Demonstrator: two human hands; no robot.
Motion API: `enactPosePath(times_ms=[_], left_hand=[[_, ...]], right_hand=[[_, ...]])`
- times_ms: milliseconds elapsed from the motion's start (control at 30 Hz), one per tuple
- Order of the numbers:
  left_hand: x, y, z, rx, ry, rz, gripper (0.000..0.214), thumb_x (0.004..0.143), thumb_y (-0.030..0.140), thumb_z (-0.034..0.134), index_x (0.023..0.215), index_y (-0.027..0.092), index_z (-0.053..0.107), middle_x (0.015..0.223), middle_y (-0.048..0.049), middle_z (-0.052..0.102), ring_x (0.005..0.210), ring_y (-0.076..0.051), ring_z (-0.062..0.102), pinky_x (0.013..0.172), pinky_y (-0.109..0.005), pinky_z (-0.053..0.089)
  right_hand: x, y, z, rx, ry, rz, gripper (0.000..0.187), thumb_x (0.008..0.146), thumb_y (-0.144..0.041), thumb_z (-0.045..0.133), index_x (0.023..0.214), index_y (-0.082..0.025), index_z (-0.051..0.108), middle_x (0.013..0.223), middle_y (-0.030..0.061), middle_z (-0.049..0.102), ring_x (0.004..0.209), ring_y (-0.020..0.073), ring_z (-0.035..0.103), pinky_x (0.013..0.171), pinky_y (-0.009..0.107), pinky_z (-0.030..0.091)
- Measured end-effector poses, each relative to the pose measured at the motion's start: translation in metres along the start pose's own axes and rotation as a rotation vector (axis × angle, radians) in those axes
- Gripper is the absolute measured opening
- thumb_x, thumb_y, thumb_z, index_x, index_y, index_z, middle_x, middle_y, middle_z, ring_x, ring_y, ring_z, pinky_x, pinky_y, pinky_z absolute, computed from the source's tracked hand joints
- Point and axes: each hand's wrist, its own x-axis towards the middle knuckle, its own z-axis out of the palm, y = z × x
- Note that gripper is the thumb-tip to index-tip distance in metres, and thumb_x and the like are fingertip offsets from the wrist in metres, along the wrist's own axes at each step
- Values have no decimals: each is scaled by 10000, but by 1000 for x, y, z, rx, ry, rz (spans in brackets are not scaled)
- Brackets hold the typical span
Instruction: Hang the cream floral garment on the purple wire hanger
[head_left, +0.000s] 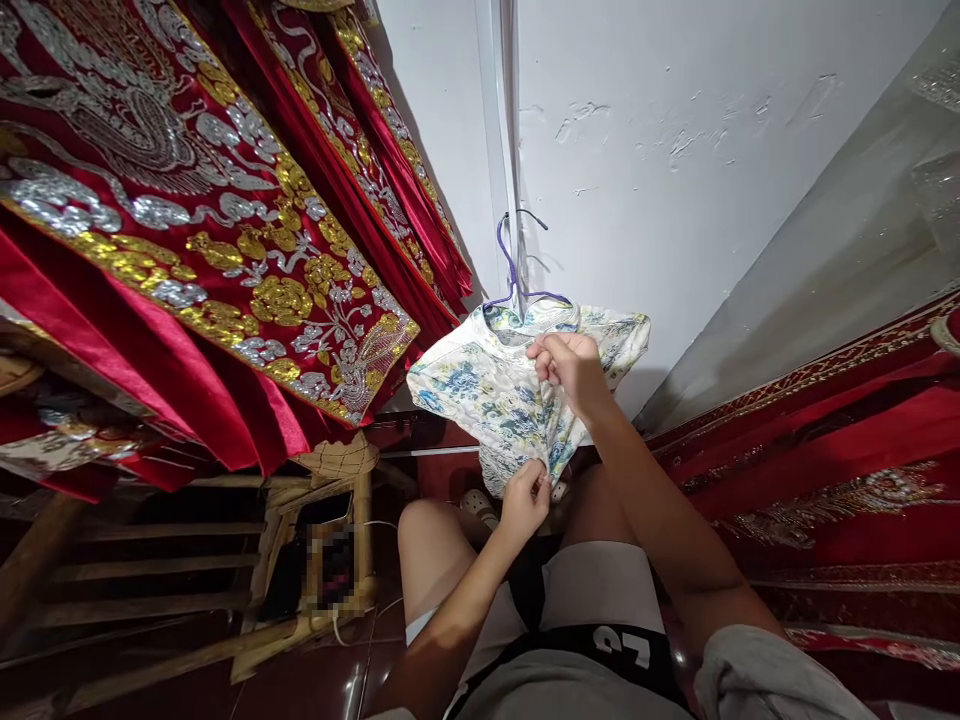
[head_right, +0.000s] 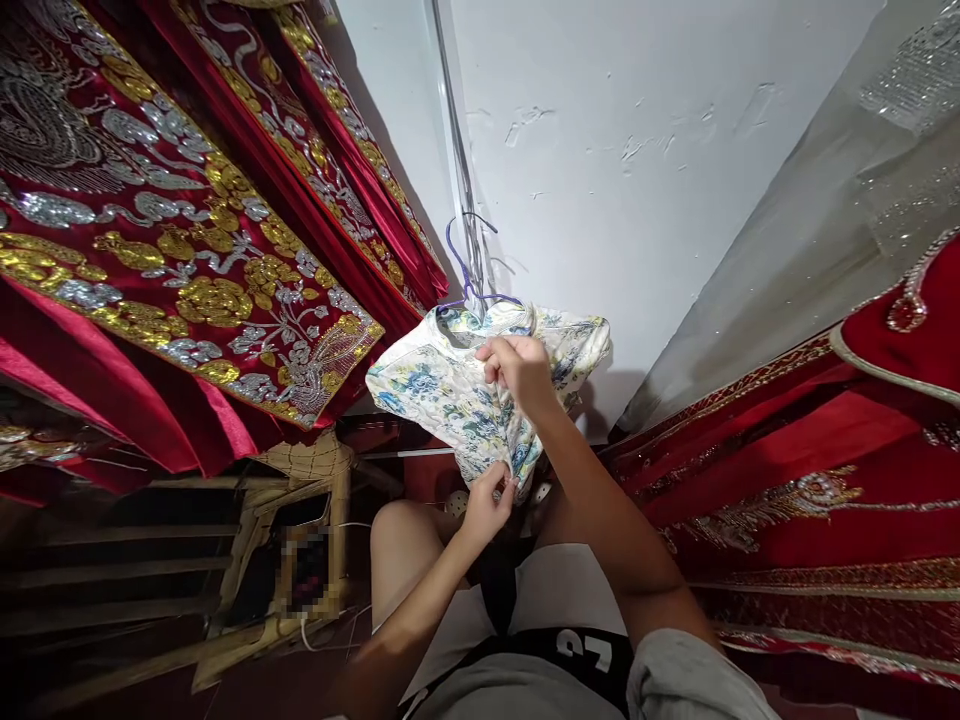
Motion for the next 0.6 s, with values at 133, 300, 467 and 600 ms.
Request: enactPosePath(times_ms=[133,300,467,600], left_hand=[[29,20,-31,-99,-44,16,85,898,168,567,817,192,561,764,-14,616,728,-162,584,688,-272,440],[84,83,-99,-161,359,242,334,987,237,585,1321,214,584,993,-48,701,910,-167,657,875,-311,507],[121,125,-132,150,247,472,139,1023,247,551,1011,184,674,933,-53,663,836,-159,616,764,-284,479],[125,121,-136,340,256,555,130,1017,243,561,937,190,649,883,-44,672,874,-194,607,822,-342,437]], right_hand=[[-13,-19,2,-28,-37,-52,210,826,-294,569,675,-182,661,471,-25,555,417,92,422,428,228,316],[-40,-23,-1,-196,-98,-130,251,860,-280,546,654,-187,657,467,-29,552,414,98,441,449,237,335],[-43,-15,-2,-336,-59,-153,287,896,-330,547,657,-199,634,465,-30,523,427,109,435,469,254,324],[-35,4,0,-369,9,-161,296,889,-372,558,642,-212,591,460,-49,397,430,111,349,462,275,237]])
